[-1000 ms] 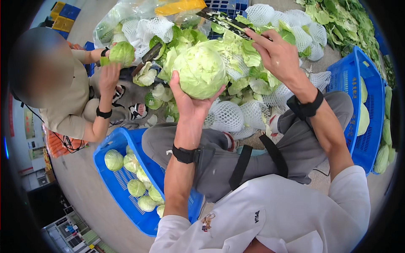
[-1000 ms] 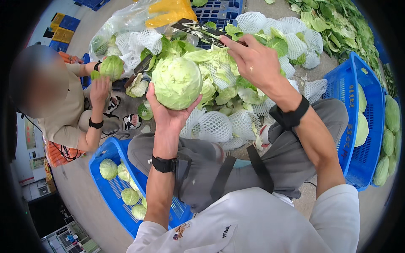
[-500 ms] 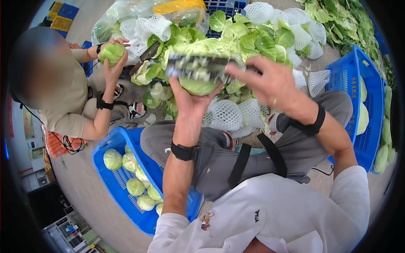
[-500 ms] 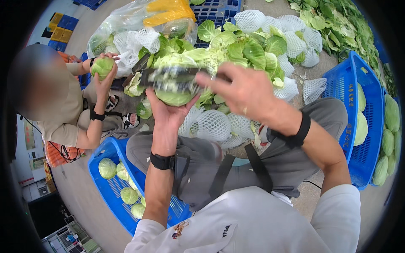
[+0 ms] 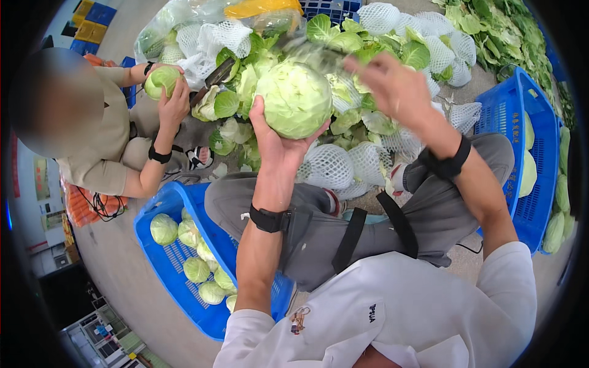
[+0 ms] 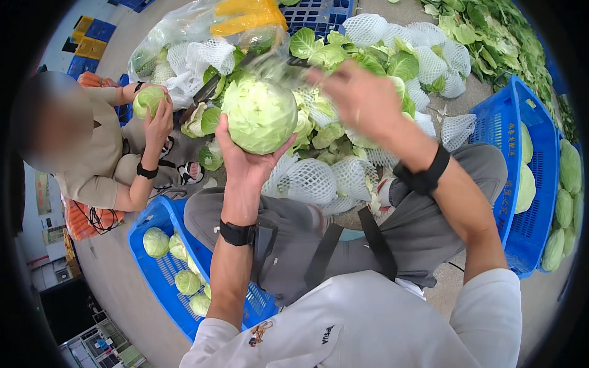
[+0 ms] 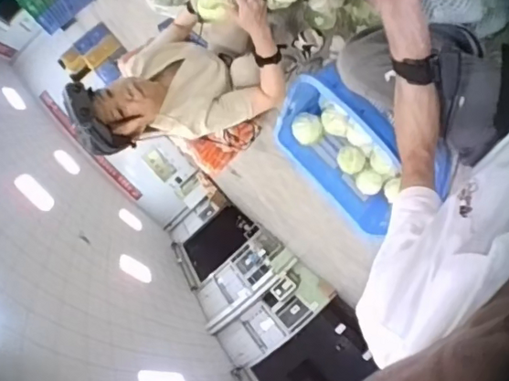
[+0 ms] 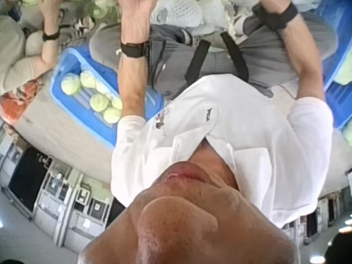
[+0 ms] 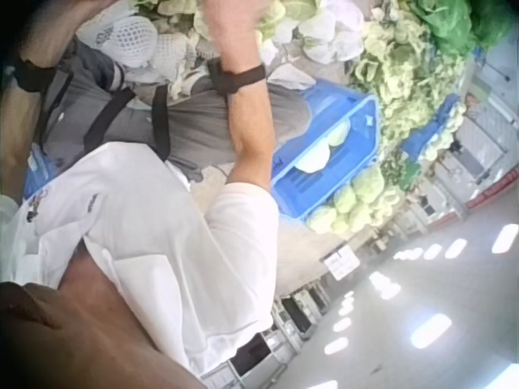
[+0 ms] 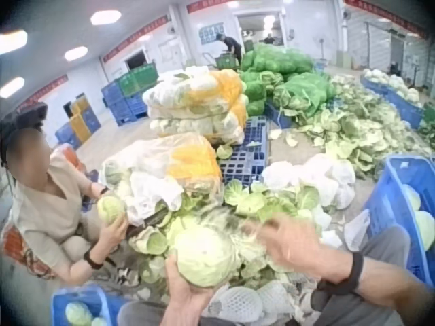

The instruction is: Trim and clean cabbages by removing outer leaves and using a knife to cut away the core.

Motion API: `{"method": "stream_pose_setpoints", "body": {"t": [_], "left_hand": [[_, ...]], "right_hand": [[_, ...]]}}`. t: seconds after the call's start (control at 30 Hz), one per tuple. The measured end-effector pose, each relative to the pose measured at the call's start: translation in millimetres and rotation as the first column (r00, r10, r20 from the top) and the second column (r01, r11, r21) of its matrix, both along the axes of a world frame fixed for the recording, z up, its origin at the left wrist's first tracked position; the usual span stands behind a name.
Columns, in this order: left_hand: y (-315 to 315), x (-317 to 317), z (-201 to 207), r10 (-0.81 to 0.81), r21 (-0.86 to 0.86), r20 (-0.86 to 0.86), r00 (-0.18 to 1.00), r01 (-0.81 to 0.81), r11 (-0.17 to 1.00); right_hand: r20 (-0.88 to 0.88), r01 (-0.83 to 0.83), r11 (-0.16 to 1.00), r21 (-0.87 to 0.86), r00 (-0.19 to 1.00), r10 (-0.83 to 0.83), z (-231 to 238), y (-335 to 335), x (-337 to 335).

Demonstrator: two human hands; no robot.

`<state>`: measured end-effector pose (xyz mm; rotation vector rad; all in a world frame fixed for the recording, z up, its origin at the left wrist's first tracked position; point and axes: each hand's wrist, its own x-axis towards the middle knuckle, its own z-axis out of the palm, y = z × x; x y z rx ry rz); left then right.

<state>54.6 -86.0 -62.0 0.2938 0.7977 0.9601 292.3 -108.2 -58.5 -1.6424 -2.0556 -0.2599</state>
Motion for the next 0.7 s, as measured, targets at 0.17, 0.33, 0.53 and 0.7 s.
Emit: {"method": "stream_pose_setpoints", "body": {"t": [0.17, 0.33, 0.53, 0.7], "left_hand": [[2, -13, -12, -0.020, 0.172, 0.114, 0.993, 0.000, 0.985], [3, -23, -9, 0.001, 0.163, 0.361, 0.933, -0.065, 0.984], [4, -47, -16, -0.020, 0.253, 0.487, 0.873, -0.120, 0.960], [1, -65, -15, 0.055, 0.301, 0.449, 0.892, -0.209, 0.930]], "right_hand": [[-0.372, 0.029, 0.954, -0.299, 0.917, -0.144, 10, 24, 38], [-0.272, 0.040, 0.925, -0.379, 0.950, -0.153, -73, 52, 47], [-0.044, 0.146, 0.870, -0.470, 0.981, -0.189, -168, 79, -12], [-0.018, 0.102, 0.787, -0.608, 0.990, -0.143, -188, 90, -20]]}}
